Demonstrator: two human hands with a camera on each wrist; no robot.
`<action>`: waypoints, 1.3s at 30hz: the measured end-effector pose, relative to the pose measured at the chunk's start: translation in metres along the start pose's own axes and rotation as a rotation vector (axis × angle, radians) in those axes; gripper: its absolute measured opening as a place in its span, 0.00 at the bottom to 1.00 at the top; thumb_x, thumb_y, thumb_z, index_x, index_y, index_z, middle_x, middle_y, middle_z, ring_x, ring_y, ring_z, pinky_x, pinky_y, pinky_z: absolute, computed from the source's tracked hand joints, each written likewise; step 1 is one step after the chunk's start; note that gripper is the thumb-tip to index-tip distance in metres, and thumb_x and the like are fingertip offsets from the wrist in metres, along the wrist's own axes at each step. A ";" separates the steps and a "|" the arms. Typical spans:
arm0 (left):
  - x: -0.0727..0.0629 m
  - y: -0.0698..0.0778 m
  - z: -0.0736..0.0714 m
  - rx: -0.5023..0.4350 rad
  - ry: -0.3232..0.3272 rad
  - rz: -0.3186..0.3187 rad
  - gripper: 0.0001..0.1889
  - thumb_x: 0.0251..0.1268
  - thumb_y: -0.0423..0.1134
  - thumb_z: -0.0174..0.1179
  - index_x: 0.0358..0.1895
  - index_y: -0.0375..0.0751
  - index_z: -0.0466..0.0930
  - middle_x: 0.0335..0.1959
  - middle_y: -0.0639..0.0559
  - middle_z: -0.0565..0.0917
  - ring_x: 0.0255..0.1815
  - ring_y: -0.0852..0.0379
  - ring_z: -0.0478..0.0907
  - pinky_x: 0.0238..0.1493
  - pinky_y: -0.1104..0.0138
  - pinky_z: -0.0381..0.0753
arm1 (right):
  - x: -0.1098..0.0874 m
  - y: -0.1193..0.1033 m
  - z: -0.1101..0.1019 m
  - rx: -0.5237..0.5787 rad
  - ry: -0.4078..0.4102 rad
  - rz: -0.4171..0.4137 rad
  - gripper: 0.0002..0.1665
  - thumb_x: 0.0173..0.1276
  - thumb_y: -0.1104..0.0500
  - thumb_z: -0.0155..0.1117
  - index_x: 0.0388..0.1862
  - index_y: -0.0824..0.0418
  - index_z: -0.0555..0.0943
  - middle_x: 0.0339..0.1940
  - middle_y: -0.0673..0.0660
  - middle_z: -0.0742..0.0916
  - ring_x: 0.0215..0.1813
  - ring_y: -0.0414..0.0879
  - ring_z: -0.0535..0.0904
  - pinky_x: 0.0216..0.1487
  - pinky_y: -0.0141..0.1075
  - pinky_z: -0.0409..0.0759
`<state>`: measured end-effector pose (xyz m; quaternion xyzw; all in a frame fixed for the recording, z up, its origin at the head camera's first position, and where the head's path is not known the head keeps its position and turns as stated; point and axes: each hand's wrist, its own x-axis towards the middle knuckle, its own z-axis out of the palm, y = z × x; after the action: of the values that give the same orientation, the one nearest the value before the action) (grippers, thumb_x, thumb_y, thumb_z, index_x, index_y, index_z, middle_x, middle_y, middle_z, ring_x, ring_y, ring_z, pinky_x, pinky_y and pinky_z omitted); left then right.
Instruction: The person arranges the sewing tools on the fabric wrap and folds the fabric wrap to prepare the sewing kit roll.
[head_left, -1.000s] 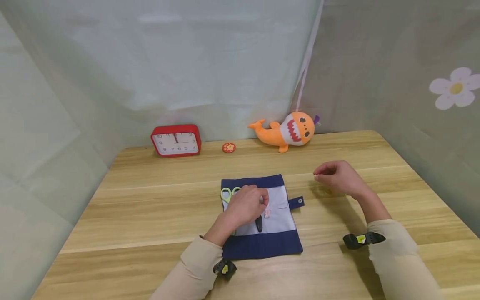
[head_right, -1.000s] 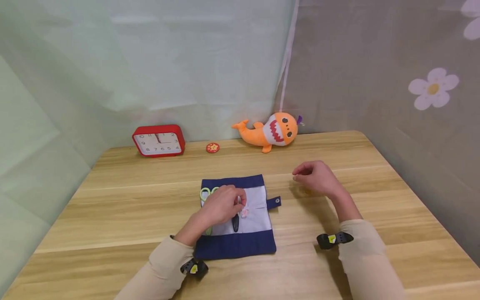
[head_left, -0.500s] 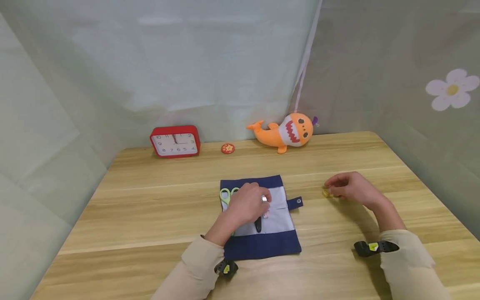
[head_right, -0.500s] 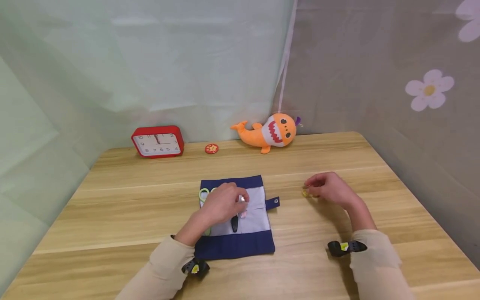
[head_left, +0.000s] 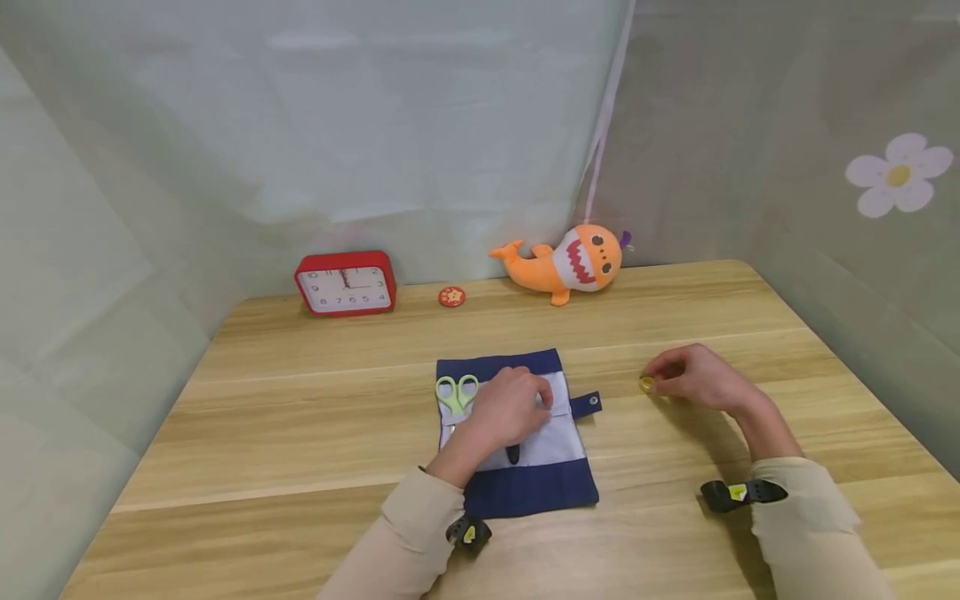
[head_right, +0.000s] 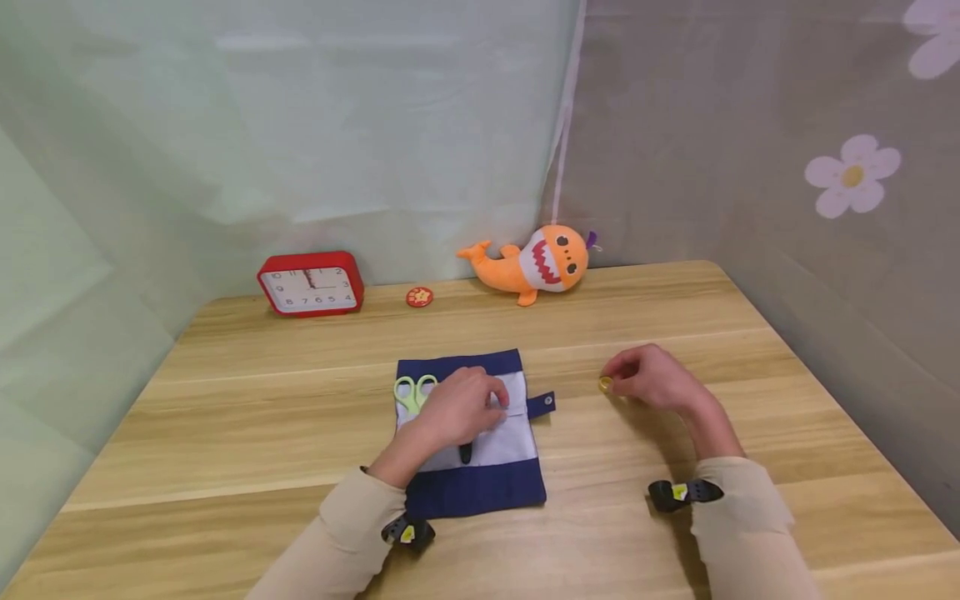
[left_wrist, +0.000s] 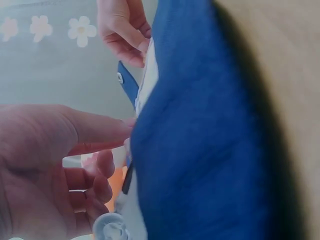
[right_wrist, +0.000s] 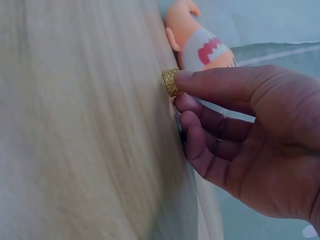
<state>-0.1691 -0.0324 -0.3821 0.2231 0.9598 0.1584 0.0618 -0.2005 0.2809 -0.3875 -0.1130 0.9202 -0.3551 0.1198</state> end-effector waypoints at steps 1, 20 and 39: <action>0.000 0.000 0.001 0.004 -0.002 0.000 0.04 0.70 0.42 0.70 0.44 0.51 0.91 0.47 0.49 0.87 0.51 0.50 0.80 0.45 0.60 0.81 | 0.001 -0.001 0.001 -0.006 0.000 0.001 0.14 0.69 0.66 0.70 0.52 0.68 0.87 0.48 0.63 0.89 0.43 0.47 0.76 0.39 0.33 0.75; 0.002 0.002 0.008 -0.010 -0.010 -0.031 0.02 0.69 0.40 0.70 0.41 0.51 0.91 0.42 0.51 0.86 0.44 0.52 0.78 0.38 0.63 0.78 | 0.014 -0.056 0.014 -0.034 0.089 -0.073 0.12 0.72 0.60 0.71 0.51 0.62 0.88 0.42 0.57 0.88 0.43 0.50 0.79 0.40 0.35 0.80; 0.007 0.003 0.009 -0.018 -0.049 -0.058 0.02 0.71 0.43 0.69 0.38 0.52 0.88 0.36 0.56 0.83 0.42 0.56 0.77 0.41 0.64 0.77 | 0.043 -0.095 0.067 -0.100 -0.176 -0.166 0.07 0.67 0.66 0.74 0.42 0.59 0.88 0.35 0.52 0.87 0.39 0.46 0.79 0.43 0.38 0.80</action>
<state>-0.1722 -0.0242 -0.3894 0.1984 0.9626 0.1597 0.0920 -0.2093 0.1577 -0.3775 -0.2256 0.9101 -0.3060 0.1646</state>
